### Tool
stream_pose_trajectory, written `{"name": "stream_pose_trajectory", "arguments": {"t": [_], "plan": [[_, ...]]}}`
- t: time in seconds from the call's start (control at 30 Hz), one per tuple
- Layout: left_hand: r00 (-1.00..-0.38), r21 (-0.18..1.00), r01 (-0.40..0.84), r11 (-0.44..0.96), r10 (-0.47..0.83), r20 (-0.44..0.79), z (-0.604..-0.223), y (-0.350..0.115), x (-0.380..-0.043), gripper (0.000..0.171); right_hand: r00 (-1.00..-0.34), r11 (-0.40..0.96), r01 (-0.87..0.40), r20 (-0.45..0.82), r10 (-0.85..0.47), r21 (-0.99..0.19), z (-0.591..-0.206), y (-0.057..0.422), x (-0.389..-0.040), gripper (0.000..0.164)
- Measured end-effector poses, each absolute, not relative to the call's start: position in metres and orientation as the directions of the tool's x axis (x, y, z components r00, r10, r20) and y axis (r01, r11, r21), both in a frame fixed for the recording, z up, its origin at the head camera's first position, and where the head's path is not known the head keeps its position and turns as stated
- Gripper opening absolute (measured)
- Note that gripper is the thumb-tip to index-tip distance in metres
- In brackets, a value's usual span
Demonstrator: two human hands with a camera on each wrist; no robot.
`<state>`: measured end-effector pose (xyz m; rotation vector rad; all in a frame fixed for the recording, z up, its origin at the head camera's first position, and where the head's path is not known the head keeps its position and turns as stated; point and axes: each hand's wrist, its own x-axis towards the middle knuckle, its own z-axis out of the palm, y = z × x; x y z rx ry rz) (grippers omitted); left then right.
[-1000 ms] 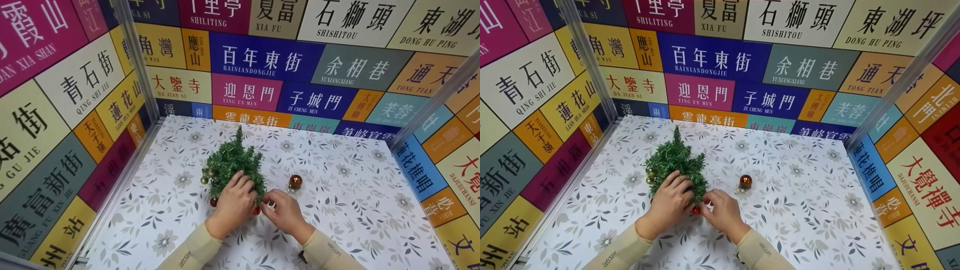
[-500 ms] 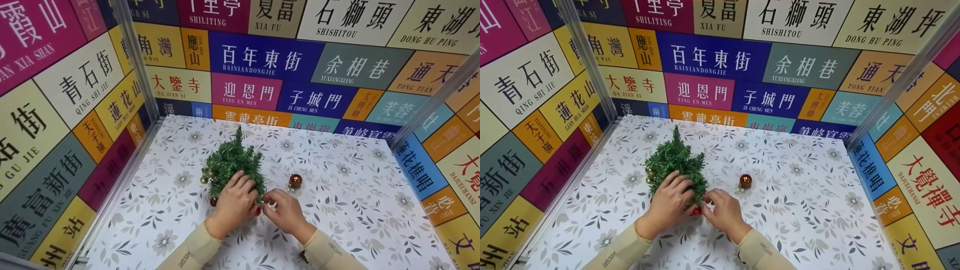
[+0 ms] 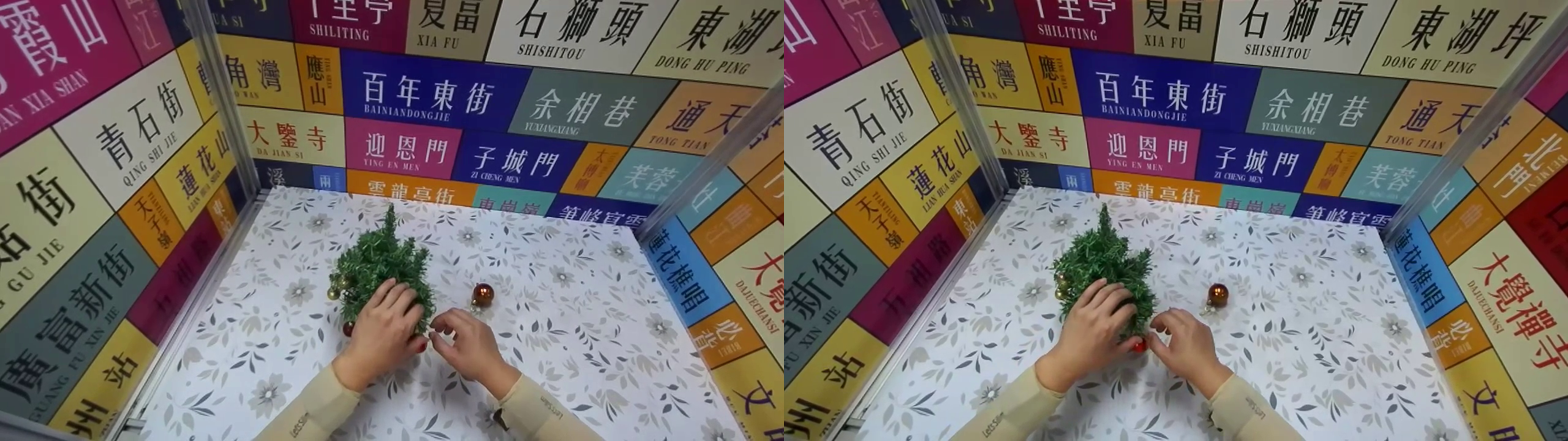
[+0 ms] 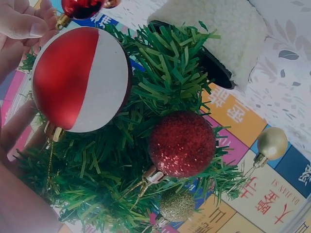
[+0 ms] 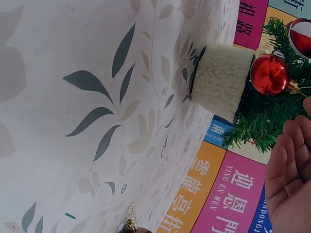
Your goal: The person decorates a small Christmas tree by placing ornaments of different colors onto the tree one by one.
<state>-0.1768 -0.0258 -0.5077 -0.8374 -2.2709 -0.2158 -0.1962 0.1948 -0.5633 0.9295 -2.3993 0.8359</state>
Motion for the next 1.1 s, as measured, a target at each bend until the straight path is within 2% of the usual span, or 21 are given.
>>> {"name": "stream_pose_trajectory", "arguments": {"t": [0.17, 0.33, 0.5, 0.77, 1.1], "plan": [[-0.566, -0.061, 0.582, 0.811, 0.458, 0.686, -0.508, -0.026, -0.175, 0.062, -0.681, 0.6, -0.709, 0.585, -0.441, -0.372, -0.566, 0.2, -0.198, 0.012], [-0.62, -0.048, 0.5, 0.865, 0.396, 0.678, -0.508, -0.028, -0.172, 0.09, -0.694, 0.622, -0.692, 0.576, -0.433, -0.366, -0.566, 0.206, -0.2, 0.015], [-0.686, -0.017, 0.427, 0.904, 0.336, 0.645, -0.507, -0.028, -0.17, 0.108, -0.727, 0.655, -0.657, 0.544, -0.419, -0.373, -0.566, 0.212, -0.203, 0.018], [-0.77, -0.039, 0.318, 0.947, 0.282, 0.572, -0.507, -0.025, -0.166, 0.119, -0.767, 0.705, -0.61, 0.495, -0.409, -0.363, -0.568, 0.222, -0.208, 0.027], [-0.809, -0.105, 0.251, 0.962, 0.268, 0.523, -0.508, -0.023, -0.166, 0.116, -0.772, 0.731, -0.594, 0.494, -0.401, -0.336, -0.575, 0.232, -0.219, 0.032]]}}
